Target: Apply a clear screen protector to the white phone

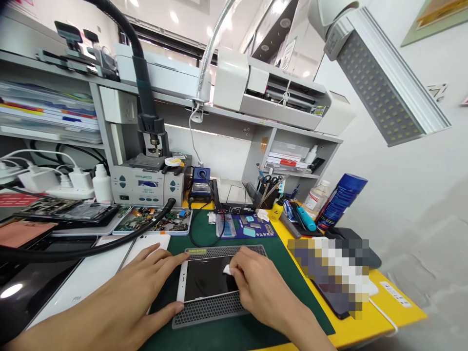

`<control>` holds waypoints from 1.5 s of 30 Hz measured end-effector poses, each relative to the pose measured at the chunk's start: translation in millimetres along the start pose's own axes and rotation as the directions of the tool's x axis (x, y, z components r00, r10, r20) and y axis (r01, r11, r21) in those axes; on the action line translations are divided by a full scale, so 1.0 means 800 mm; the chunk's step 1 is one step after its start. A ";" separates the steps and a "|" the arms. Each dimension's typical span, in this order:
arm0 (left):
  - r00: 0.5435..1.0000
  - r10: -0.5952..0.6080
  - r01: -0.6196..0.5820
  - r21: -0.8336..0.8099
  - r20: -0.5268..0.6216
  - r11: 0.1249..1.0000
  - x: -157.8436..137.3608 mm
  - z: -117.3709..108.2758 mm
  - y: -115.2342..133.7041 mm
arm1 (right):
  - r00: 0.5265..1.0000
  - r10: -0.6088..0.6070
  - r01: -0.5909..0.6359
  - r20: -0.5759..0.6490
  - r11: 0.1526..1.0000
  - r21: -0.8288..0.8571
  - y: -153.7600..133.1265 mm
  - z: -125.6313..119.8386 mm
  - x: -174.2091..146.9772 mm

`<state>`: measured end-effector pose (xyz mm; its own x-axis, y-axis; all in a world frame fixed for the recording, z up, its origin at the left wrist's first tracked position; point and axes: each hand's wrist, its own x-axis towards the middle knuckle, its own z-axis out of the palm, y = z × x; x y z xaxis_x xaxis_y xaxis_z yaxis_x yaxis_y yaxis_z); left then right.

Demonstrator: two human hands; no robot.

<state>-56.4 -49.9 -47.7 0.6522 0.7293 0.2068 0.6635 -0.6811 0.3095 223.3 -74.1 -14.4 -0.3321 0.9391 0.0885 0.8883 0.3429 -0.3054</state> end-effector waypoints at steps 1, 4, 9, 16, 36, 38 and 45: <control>1.000 0.006 -0.006 0.003 -0.008 1.000 0.000 0.001 -0.001 | 0.999 0.000 0.000 0.034 1.000 -0.005 -0.003 -0.002 -0.003; 0.999 0.019 -0.018 0.012 -0.040 1.000 0.000 0.003 -0.001 | 0.998 0.007 -0.002 0.060 0.997 -0.077 -0.006 -0.003 -0.007; 0.999 0.006 -0.006 -0.019 -0.036 1.000 0.003 -0.006 0.005 | 0.998 0.010 -0.018 -0.056 0.991 -0.135 0.004 0.010 0.018; 1.000 -0.014 0.014 -0.018 -0.005 1.000 0.003 -0.015 0.012 | 0.998 -0.052 0.054 0.024 0.997 -0.063 -0.008 0.004 0.009; 0.998 -0.030 0.030 -0.006 0.048 1.000 0.004 -0.017 0.015 | 0.997 -0.040 0.043 0.071 0.998 -0.035 -0.019 0.014 -0.004; 0.998 -0.033 0.034 -0.016 0.056 0.999 0.004 -0.019 0.017 | 0.999 -0.012 0.014 0.045 0.999 -0.037 -0.006 0.011 0.001; 0.996 -0.031 0.031 -0.007 0.084 0.999 0.004 -0.022 0.017 | 0.992 0.098 -0.103 -0.078 0.993 -0.057 0.023 0.014 0.027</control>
<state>-51.8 -55.6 -26.5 0.6601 0.7419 0.1181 0.6812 -0.6574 0.3222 229.1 -47.3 -28.6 -0.2176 0.9671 0.1318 0.9345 0.2454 -0.2579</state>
